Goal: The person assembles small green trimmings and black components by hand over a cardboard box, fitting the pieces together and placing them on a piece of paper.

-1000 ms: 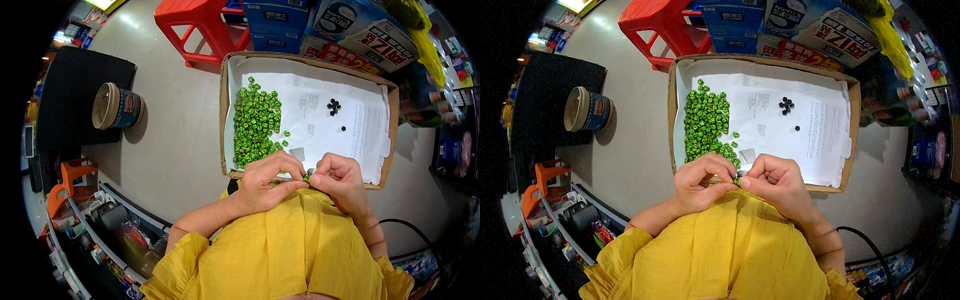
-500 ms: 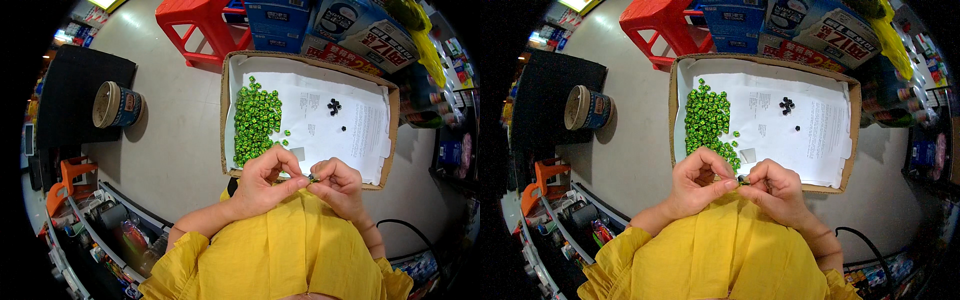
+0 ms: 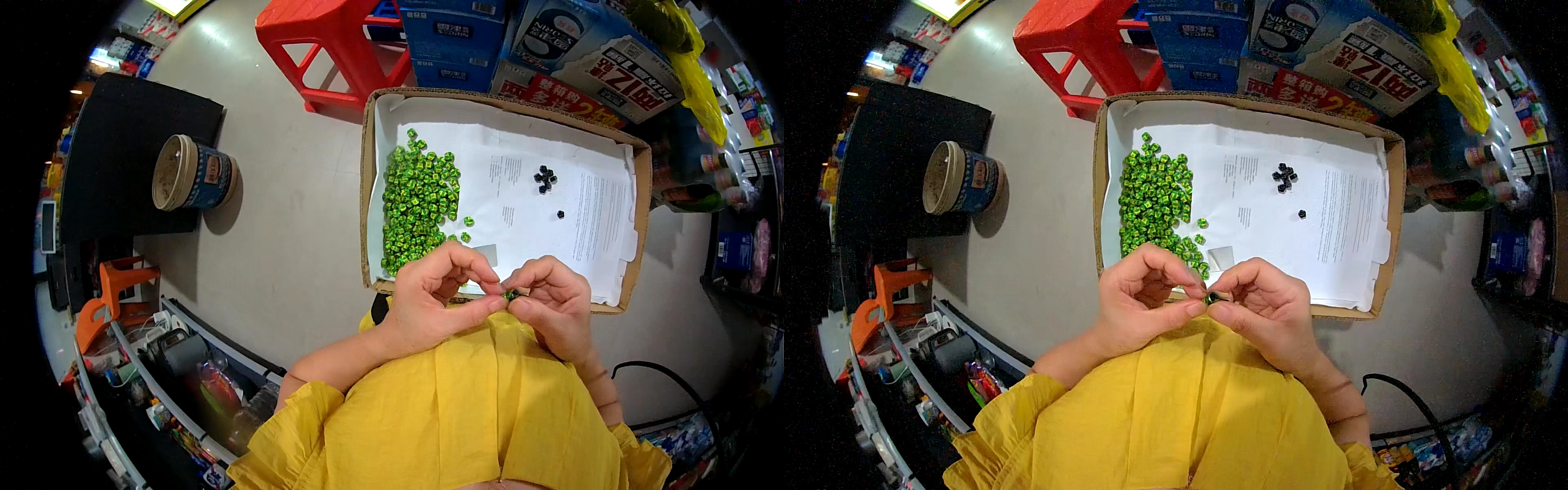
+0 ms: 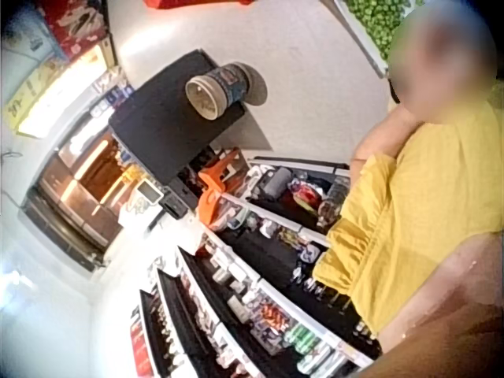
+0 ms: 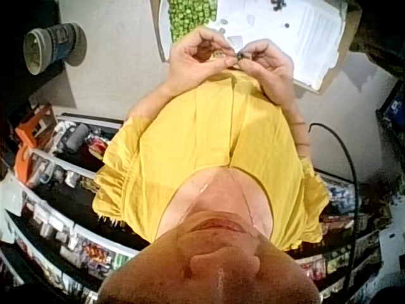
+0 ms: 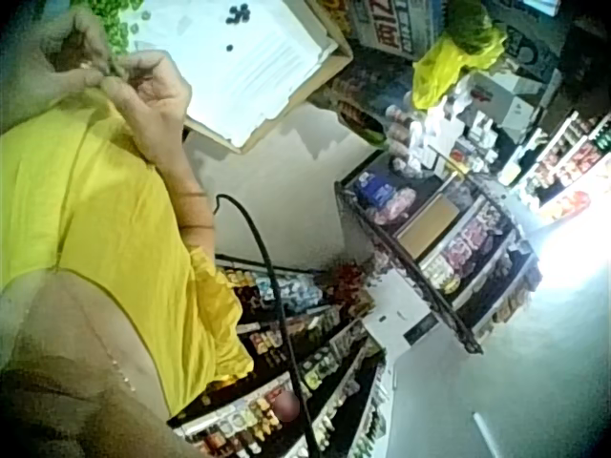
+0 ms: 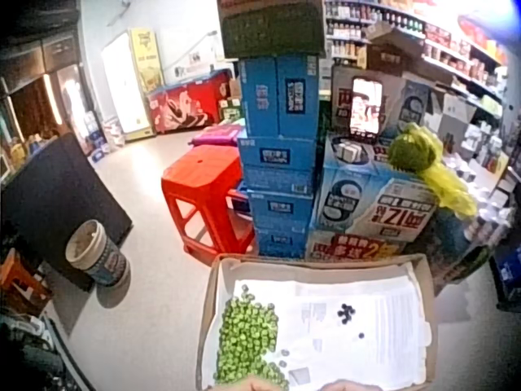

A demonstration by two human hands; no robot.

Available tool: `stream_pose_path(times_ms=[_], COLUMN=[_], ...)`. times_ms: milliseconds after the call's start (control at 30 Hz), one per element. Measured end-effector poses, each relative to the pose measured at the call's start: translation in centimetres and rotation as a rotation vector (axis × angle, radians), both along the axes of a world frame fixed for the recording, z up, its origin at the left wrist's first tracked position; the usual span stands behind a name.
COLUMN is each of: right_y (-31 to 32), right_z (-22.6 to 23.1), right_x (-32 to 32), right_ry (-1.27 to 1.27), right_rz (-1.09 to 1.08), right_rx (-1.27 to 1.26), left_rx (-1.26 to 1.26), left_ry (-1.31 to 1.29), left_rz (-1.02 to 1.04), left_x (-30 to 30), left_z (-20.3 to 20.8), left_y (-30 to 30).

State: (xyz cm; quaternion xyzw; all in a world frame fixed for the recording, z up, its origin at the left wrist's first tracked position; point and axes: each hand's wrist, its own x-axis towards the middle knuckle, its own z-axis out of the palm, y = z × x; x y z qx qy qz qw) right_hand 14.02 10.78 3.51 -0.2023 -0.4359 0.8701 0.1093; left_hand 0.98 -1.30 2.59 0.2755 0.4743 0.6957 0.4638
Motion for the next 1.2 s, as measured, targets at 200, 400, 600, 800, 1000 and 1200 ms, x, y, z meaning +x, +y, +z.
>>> stream_pose_path(times_ms=[200, 400, 600, 800, 1000, 1200], right_y=[0.4, 1.1, 1.7, 1.9, 2.3, 1.3], right_z=[-1.2, -0.8, -0.1, 0.4, 0.4, -1.2], right_x=[0.0, -0.3, 0.0, 0.1, 0.0, -1.2], right_ry=[0.141, 0.361, 0.251, 0.308, 0.391, 0.491], right_rz=[-0.106, -0.162, -0.071, -0.106, -0.195, -0.361], right_rx=[0.436, 1.167, 1.636, 1.857, 1.744, 1.228], left_rx=[0.077, 0.152, 0.027, -0.065, 0.073, 0.305], left_ry=[0.134, 0.165, 0.036, -0.059, -0.154, 0.023], left_rz=[0.08, 0.109, 0.165, 0.002, -0.068, -0.023], left_x=[0.6, 1.2, 1.2, 0.3, 0.5, 0.4], left_z=[-0.1, -0.4, -0.2, 0.5, 0.1, -1.0], left_y=[0.3, 0.4, 0.8, 0.9, 0.7, 1.8])
